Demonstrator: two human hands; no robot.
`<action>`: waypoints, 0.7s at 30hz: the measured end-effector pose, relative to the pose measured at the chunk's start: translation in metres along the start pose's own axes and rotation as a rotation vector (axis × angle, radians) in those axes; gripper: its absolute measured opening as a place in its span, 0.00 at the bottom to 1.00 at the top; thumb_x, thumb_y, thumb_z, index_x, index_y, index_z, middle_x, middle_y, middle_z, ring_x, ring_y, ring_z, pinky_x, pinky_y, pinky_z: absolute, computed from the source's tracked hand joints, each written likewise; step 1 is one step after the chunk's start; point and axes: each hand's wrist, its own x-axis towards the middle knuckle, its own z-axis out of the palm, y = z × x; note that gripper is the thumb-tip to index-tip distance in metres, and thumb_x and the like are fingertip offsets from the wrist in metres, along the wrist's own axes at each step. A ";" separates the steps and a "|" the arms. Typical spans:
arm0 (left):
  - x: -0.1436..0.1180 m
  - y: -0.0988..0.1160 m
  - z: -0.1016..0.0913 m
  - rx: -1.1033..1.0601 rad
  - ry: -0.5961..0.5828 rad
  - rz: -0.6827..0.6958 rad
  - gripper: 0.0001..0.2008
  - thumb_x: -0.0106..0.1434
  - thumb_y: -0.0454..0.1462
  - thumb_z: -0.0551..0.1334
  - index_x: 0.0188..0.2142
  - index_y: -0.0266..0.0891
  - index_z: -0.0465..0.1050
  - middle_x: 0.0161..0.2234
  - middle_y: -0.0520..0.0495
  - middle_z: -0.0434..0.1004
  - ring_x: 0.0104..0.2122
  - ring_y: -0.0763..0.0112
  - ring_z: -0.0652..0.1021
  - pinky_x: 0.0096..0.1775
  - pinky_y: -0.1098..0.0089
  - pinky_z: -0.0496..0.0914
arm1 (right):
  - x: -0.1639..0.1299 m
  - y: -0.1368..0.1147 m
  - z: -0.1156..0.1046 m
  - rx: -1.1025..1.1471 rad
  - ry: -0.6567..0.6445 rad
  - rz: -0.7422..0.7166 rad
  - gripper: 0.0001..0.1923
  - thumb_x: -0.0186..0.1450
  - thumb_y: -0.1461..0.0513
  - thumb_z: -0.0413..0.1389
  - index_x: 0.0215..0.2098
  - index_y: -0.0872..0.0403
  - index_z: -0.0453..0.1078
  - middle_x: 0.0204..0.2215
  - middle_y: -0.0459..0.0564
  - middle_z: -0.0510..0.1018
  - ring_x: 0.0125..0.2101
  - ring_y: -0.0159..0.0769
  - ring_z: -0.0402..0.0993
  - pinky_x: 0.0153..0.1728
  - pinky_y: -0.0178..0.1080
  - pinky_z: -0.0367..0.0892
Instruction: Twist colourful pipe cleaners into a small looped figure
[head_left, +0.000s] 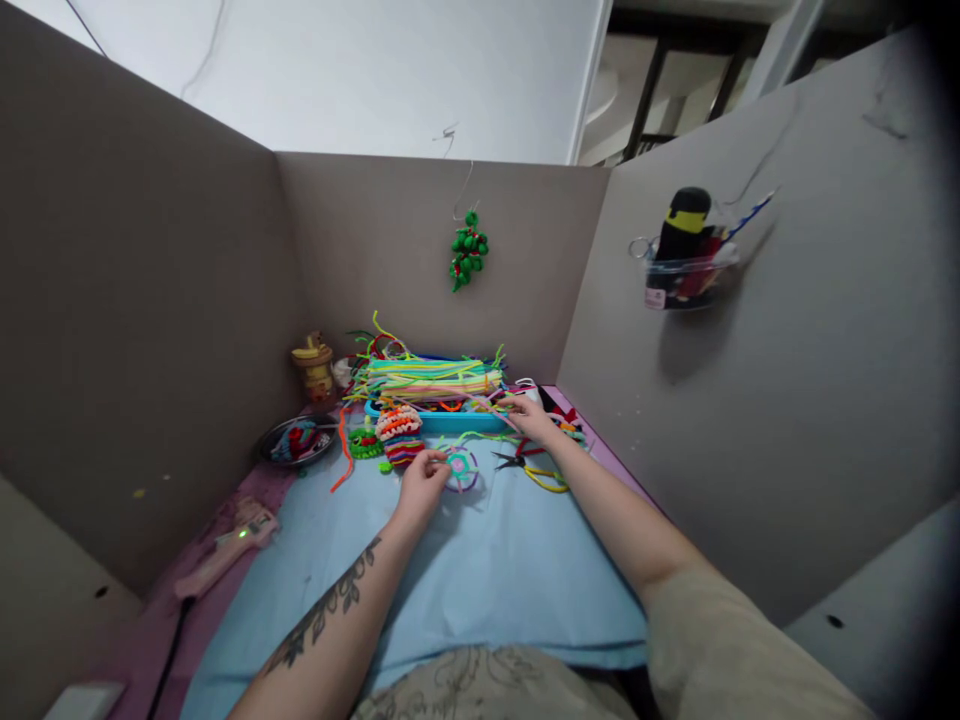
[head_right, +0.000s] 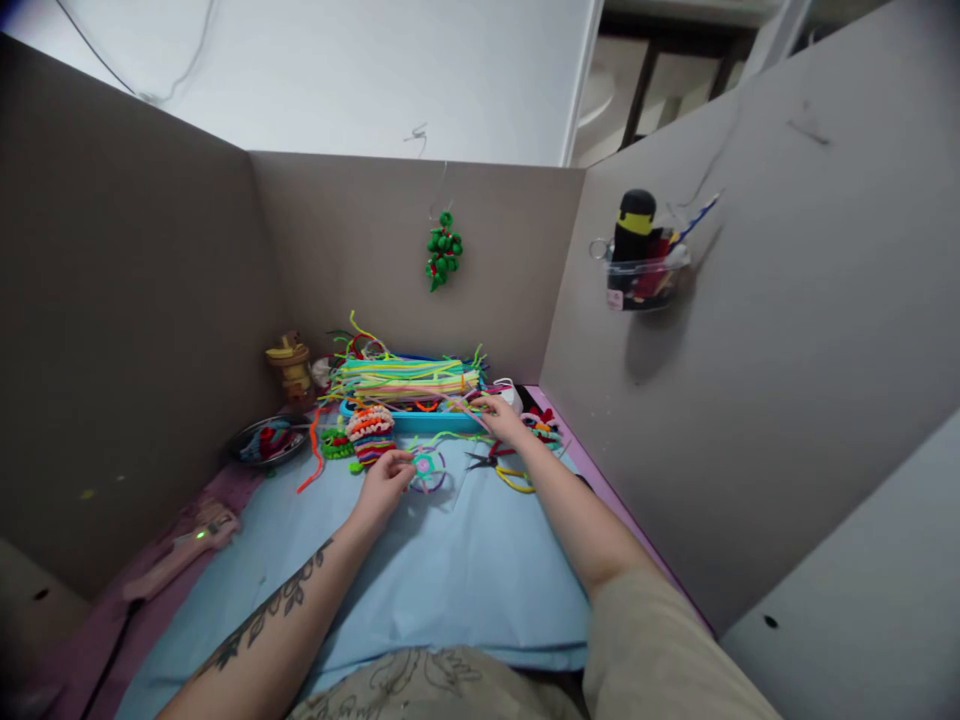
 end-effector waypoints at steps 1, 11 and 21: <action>0.000 0.000 0.000 0.003 -0.003 0.000 0.12 0.48 0.37 0.61 0.32 0.36 0.64 0.17 0.58 0.64 0.17 0.79 0.63 0.21 0.77 0.55 | -0.003 0.002 -0.002 -0.058 0.028 0.008 0.15 0.50 0.64 0.55 0.37 0.55 0.71 0.37 0.51 0.73 0.34 0.35 0.69 0.37 0.38 0.66; 0.001 -0.002 0.001 -0.004 0.009 0.005 0.11 0.48 0.37 0.61 0.32 0.36 0.65 0.17 0.57 0.65 0.17 0.80 0.63 0.22 0.77 0.56 | -0.022 -0.001 0.006 0.173 -0.195 0.074 0.16 0.51 0.58 0.57 0.38 0.56 0.71 0.29 0.50 0.77 0.31 0.34 0.73 0.36 0.39 0.67; -0.003 0.005 0.002 -0.009 0.010 -0.001 0.10 0.48 0.35 0.61 0.31 0.35 0.66 0.17 0.57 0.64 0.17 0.79 0.64 0.22 0.77 0.56 | -0.012 -0.035 -0.049 0.287 0.657 0.004 0.20 0.54 0.49 0.54 0.32 0.57 0.69 0.24 0.46 0.73 0.22 0.28 0.66 0.27 0.33 0.64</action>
